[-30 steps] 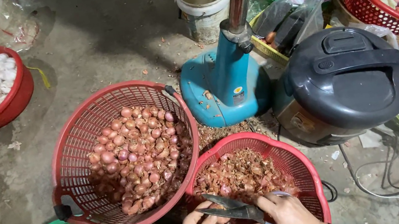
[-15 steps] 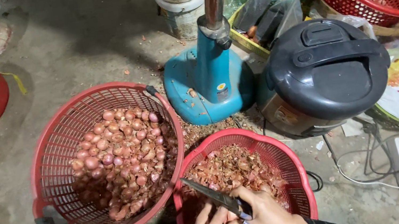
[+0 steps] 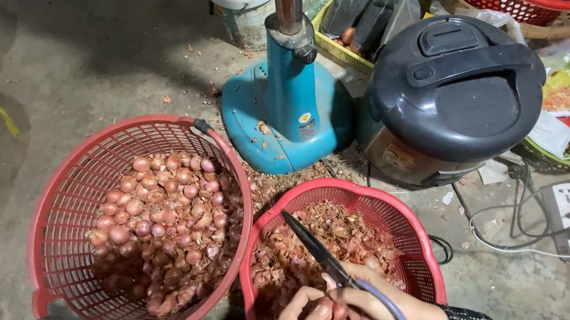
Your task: Trimming the roots and stems of shallots using scissors and sorting them into baskets
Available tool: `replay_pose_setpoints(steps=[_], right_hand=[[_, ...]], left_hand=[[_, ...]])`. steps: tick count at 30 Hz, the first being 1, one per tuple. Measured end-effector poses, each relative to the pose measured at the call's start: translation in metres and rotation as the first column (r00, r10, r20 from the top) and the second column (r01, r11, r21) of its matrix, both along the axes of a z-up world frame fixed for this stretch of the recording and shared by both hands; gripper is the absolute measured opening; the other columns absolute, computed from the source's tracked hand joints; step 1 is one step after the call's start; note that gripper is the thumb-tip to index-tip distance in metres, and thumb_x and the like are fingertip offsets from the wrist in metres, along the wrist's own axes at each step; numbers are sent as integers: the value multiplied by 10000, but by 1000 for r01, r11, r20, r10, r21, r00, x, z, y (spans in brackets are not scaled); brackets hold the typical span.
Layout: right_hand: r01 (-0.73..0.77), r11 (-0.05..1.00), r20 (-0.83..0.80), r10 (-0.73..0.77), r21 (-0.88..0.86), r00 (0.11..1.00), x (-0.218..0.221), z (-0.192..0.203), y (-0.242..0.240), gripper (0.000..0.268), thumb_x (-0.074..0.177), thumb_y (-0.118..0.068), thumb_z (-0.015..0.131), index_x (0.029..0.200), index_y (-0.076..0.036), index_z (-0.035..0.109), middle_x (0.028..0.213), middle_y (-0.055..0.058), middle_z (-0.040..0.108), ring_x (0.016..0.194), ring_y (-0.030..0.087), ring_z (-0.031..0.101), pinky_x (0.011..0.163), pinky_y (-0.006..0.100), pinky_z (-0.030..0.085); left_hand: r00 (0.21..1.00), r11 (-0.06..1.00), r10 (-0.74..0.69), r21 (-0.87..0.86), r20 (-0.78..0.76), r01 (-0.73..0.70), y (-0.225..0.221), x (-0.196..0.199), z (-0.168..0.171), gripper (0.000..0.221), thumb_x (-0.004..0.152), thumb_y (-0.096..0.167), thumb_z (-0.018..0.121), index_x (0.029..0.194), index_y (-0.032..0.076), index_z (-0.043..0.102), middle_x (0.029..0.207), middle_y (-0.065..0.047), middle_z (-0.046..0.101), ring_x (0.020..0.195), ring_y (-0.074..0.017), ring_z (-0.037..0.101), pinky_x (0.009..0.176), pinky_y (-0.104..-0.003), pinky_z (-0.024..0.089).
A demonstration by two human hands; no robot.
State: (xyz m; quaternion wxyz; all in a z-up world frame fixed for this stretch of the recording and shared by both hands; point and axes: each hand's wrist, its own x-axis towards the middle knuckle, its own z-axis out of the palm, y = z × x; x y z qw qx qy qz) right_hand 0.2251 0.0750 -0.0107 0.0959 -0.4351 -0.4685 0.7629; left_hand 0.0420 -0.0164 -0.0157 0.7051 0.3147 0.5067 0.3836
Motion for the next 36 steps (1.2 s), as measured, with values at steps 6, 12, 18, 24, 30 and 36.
replay_pose_setpoints(steps=[6, 12, 18, 24, 30, 36], right_hand=[[-35, 999, -64, 37, 30, 997, 5, -4, 1, 109, 934, -12, 545, 1010, -91, 548, 623, 54, 556, 398, 114, 503, 353, 244, 394], [-63, 842, 96, 14, 535, 995, 20, -33, 2, 346, 881, -276, 822, 1123, -160, 605, 997, -37, 680, 884, 111, 652, 815, 273, 541], [-252, 711, 238, 121, 657, 964, 15, -19, -3, 332, 889, -400, 805, 1127, -246, 634, 875, -78, 671, 816, 128, 475, 859, 296, 326], [67, 865, -142, 5, 497, 990, 9, -26, 1, 291, 901, -278, 826, 1010, -127, 603, 807, -30, 544, 699, 111, 519, 643, 262, 432], [148, 986, -278, -122, 76, 953, 12, -43, -7, 341, 914, -91, 792, 1165, -85, 561, 882, 53, 568, 723, 163, 685, 672, 279, 582], [102, 995, -230, -98, 8, 968, 13, -44, -10, 290, 935, -129, 768, 1108, -95, 538, 742, 132, 706, 625, 176, 690, 572, 290, 555]], left_hand=[[927, 973, 177, -202, 330, -114, -14, 7, -36, 131, 1020, 87, 626, 1140, 41, 599, 868, -120, 613, 640, -140, 537, 600, -234, 426], [829, 746, 527, -570, 189, -344, -5, 0, -33, 216, 935, 270, 724, 1091, 123, 695, 982, -175, 762, 795, -263, 692, 586, -276, 437], [978, 842, 149, -537, 146, -48, 3, 6, -12, 593, 957, 663, 408, 1121, 154, 664, 636, -149, 629, 447, -174, 485, 428, -240, 274], [989, 946, 122, -312, 78, -92, 7, 2, 16, 682, 940, 382, 597, 1573, 180, 441, 841, -156, 694, 663, -186, 628, 584, -290, 532], [986, 986, 164, -26, -34, -165, 1, 6, -8, 520, 916, 241, 708, 1407, 88, 629, 1206, -96, 796, 656, -103, 690, 550, -227, 601], [907, 862, 385, -416, 169, -288, -6, 4, -31, 390, 955, 165, 681, 1326, 48, 710, 1027, -101, 774, 693, -125, 538, 567, -229, 310]])
